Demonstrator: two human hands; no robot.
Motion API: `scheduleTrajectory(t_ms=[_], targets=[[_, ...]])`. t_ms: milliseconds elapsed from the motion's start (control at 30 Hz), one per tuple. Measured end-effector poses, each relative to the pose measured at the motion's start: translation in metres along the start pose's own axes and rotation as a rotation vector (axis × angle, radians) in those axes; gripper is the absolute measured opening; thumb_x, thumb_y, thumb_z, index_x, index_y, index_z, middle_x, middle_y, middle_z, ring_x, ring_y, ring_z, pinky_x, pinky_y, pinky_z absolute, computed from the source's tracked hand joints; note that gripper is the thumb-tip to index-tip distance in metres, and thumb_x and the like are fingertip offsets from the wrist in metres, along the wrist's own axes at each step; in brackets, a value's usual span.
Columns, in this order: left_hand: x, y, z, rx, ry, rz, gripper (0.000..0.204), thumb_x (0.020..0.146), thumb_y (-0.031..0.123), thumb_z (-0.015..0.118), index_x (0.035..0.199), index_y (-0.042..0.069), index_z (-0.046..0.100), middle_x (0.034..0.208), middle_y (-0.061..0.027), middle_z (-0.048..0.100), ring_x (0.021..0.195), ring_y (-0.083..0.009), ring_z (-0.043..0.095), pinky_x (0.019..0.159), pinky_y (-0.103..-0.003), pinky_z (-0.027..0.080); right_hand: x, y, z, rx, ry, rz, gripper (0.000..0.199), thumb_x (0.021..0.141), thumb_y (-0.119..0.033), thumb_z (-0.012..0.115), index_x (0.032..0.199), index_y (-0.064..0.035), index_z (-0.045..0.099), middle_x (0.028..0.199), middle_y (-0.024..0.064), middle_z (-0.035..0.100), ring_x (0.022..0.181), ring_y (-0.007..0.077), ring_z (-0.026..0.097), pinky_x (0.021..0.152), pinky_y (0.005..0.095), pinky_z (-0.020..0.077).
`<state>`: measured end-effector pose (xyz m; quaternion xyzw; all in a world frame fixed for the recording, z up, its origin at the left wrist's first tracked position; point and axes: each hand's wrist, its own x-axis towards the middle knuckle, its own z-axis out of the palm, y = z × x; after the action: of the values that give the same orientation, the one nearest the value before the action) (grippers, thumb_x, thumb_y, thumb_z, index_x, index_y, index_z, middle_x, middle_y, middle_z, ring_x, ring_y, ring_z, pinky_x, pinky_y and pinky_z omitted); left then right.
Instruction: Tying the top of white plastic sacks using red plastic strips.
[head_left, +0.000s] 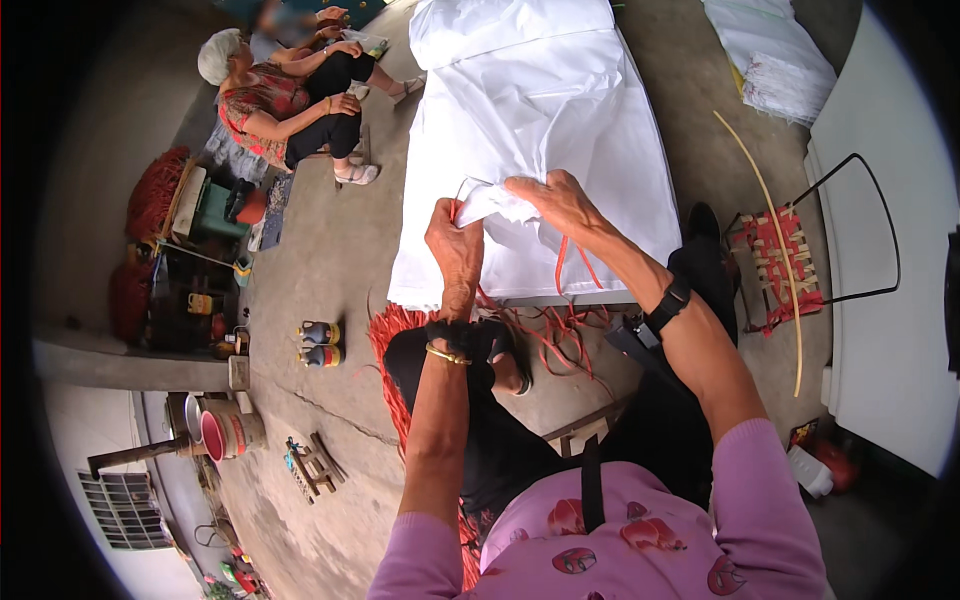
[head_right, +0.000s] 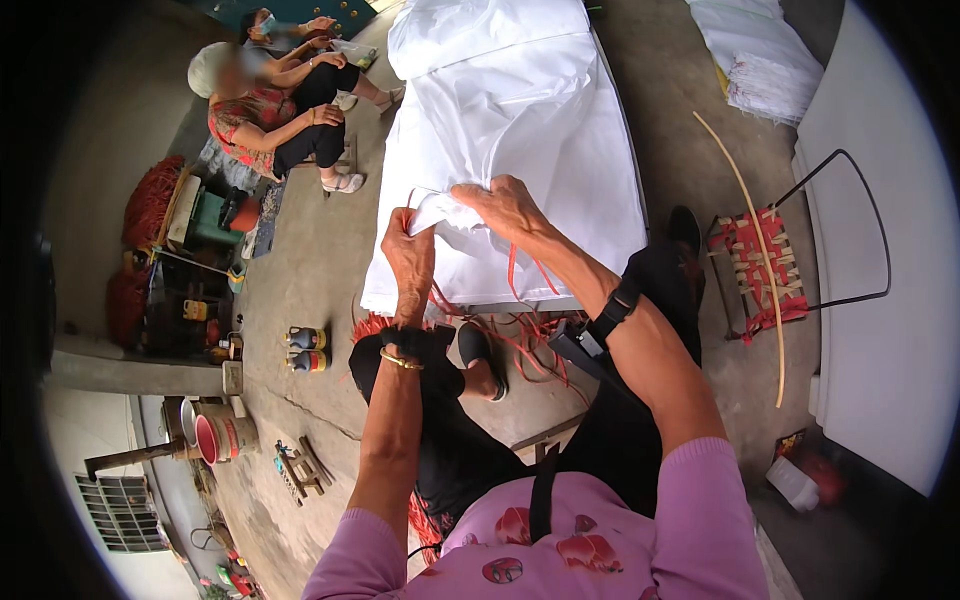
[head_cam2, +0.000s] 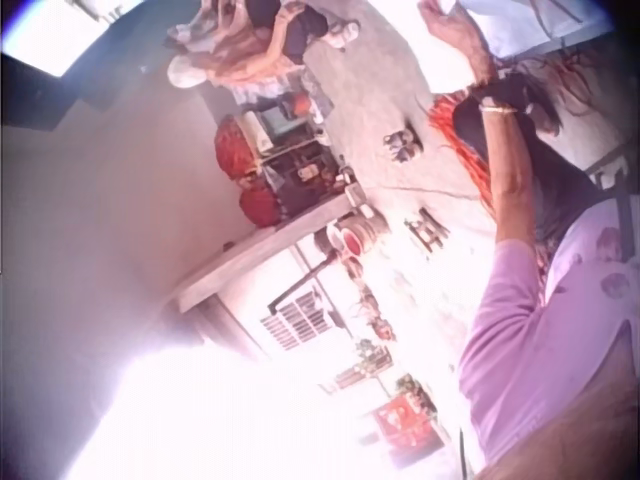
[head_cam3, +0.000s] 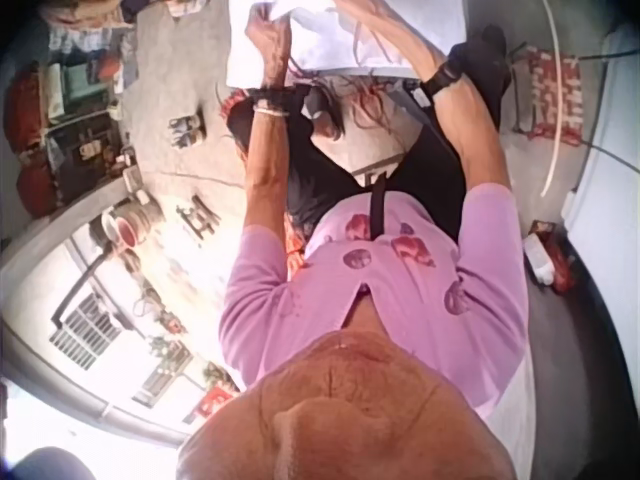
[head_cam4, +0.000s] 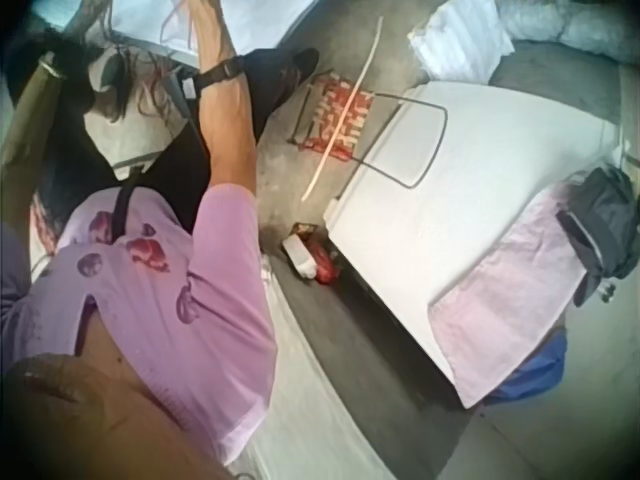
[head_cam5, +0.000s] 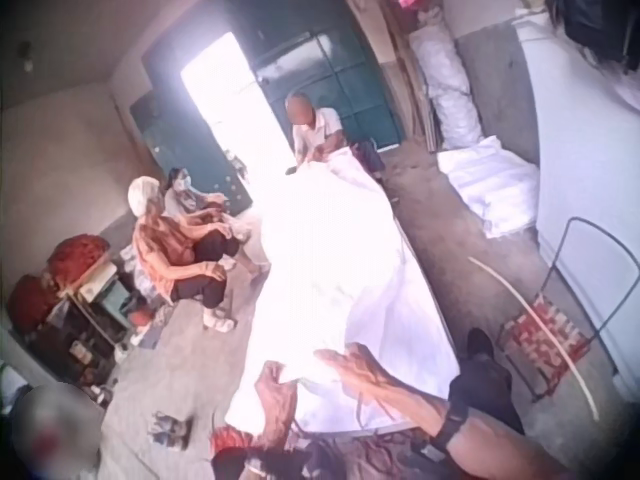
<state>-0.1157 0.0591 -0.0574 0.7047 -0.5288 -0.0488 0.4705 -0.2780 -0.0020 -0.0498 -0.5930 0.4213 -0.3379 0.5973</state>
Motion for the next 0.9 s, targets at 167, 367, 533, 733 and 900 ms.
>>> scheduleTrajectory(t_ms=[167, 367, 533, 733, 900], targets=[[-0.013, -0.021, 0.007, 0.004, 0.249, -0.022, 0.023, 0.066, -0.006, 0.048, 0.088, -0.003, 0.052, 0.075, -0.0143, 0.057, 0.063, -0.0254, 0.052, 0.064, -0.036, 0.045, -0.003, -0.004, -0.005, -0.172, -0.004, -0.023, 0.055, 0.073, -0.046, 0.060, 0.054, 0.0051, 0.052, 0.048, 0.0108, 0.048, 0.045, 0.0187, 0.044, 0.046, 0.0371, 0.0389], [-0.034, -0.022, -0.009, -0.124, 0.245, -0.175, 0.021, 0.073, -0.004, 0.053, 0.095, -0.002, 0.055, 0.081, -0.0111, 0.060, 0.070, -0.0177, 0.056, 0.066, -0.029, 0.046, 0.003, 0.010, 0.003, -0.561, 0.017, -0.381, 0.057, 0.077, -0.040, 0.061, 0.049, 0.0059, 0.046, 0.042, 0.0181, 0.040, 0.040, 0.0271, 0.041, 0.045, 0.0408, 0.0395], [-0.039, -0.019, -0.019, -0.098, 0.287, -0.211, 0.022, 0.074, -0.006, 0.054, 0.095, -0.002, 0.055, 0.083, -0.0135, 0.063, 0.073, -0.0196, 0.060, 0.067, -0.030, 0.048, 0.005, 0.010, 0.003, -0.735, -0.042, -0.530, 0.058, 0.076, -0.040, 0.063, 0.046, 0.0072, 0.046, 0.039, 0.0200, 0.037, 0.037, 0.0294, 0.041, 0.044, 0.0411, 0.0400], [-0.028, -0.022, -0.019, -0.078, 0.317, -0.115, 0.011, 0.078, 0.001, 0.053, 0.088, -0.002, 0.059, 0.077, -0.0071, 0.062, 0.069, -0.0142, 0.055, 0.066, -0.027, 0.045, 0.012, 0.018, 0.006, -0.759, -0.015, -0.663, 0.064, 0.075, -0.042, 0.067, 0.041, 0.0037, 0.039, 0.036, 0.0155, 0.031, 0.035, 0.0258, 0.031, 0.040, 0.0402, 0.0338], [-0.026, -0.025, -0.016, -0.167, 0.323, -0.110, 0.019, 0.075, -0.007, 0.046, 0.090, -0.003, 0.058, 0.077, -0.0111, 0.061, 0.070, -0.0176, 0.056, 0.066, -0.030, 0.045, 0.008, 0.018, 0.012, -0.803, 0.035, -0.672, 0.062, 0.075, -0.042, 0.067, 0.042, 0.0044, 0.043, 0.037, 0.0175, 0.035, 0.034, 0.0282, 0.037, 0.041, 0.0407, 0.0357]])
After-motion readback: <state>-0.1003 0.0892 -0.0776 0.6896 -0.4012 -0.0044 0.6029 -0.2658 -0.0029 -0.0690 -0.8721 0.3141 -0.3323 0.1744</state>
